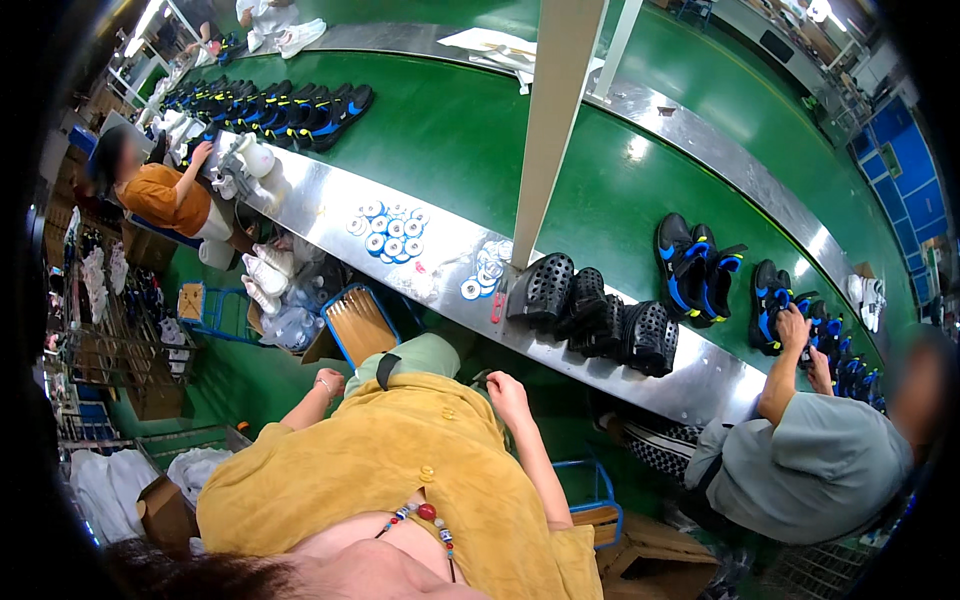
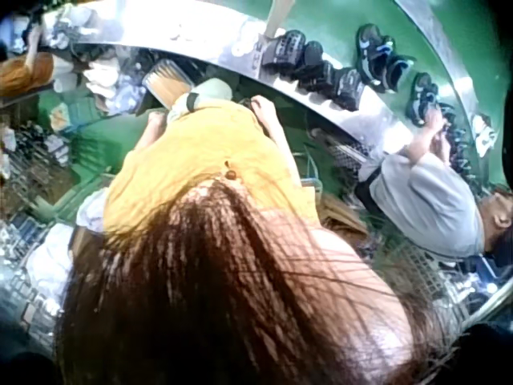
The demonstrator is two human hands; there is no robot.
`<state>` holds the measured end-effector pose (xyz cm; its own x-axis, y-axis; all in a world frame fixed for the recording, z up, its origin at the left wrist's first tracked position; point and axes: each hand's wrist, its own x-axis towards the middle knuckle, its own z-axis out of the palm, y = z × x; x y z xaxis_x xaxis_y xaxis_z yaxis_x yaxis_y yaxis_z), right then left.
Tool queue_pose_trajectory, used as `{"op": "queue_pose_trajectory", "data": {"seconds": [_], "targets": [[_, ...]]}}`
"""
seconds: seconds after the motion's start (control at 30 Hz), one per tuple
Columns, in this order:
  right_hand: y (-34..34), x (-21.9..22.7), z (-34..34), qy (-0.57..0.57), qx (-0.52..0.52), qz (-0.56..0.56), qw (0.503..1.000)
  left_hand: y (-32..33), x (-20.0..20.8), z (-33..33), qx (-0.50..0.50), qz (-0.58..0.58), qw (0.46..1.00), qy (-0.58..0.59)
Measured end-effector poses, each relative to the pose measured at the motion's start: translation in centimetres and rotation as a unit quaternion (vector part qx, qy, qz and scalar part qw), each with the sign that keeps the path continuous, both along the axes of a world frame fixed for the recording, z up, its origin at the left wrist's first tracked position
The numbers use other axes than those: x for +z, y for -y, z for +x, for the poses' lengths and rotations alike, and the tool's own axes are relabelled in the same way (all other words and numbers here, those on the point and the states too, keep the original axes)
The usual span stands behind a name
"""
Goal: The person attaches small circular labels to the tongue of black and blue sneakers on a moving conveyor belt. They repeatedly pick up labels, peel off backing, and press them onto the shoes. The person briefly retrieves a phone from a bag and returns it before resuming the labeling task.
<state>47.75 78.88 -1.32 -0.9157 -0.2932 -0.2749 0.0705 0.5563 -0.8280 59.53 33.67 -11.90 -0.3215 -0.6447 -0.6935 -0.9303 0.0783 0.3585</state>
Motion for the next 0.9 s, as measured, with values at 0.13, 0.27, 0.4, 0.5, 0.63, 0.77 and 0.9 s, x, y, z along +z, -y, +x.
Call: {"op": "queue_pose_trajectory", "data": {"seconds": [0.13, 0.27, 0.4, 0.5, 0.63, 0.77, 0.9], "targets": [[1.2, 0.6, -1.0, 0.033, 0.001, -0.024, 0.999, 0.2, 1.5, -5.3, -0.023, -0.05, 0.998, -0.037], [3.1, 1.0, -3.7, 0.02, 0.024, -0.006, 1.0, 1.5, 1.0, -11.4, -0.103, -0.2, 0.966, -0.126], [6.4, 1.1, -7.4, 0.008, 0.044, 0.014, 0.999, 2.9, 4.6, -19.8, -0.177, -0.26, 0.928, -0.2], [8.9, 0.7, -10.5, 0.033, 0.083, 0.044, 0.995, 5.0, 6.3, -25.4, -0.224, -0.286, 0.894, -0.263], [11.9, 0.7, -13.7, 0.066, 0.123, 0.115, 0.983, 8.4, 6.9, -30.7, -0.316, -0.305, 0.855, -0.275], [14.8, 1.8, -16.2, 0.126, 0.174, 0.236, 0.948, 11.6, 6.2, -33.8, -0.42, -0.311, 0.806, -0.279], [15.6, -0.4, -15.8, 0.123, 0.213, 0.275, 0.93, 12.8, 5.0, -33.3, -0.484, -0.245, 0.795, -0.273]]}}
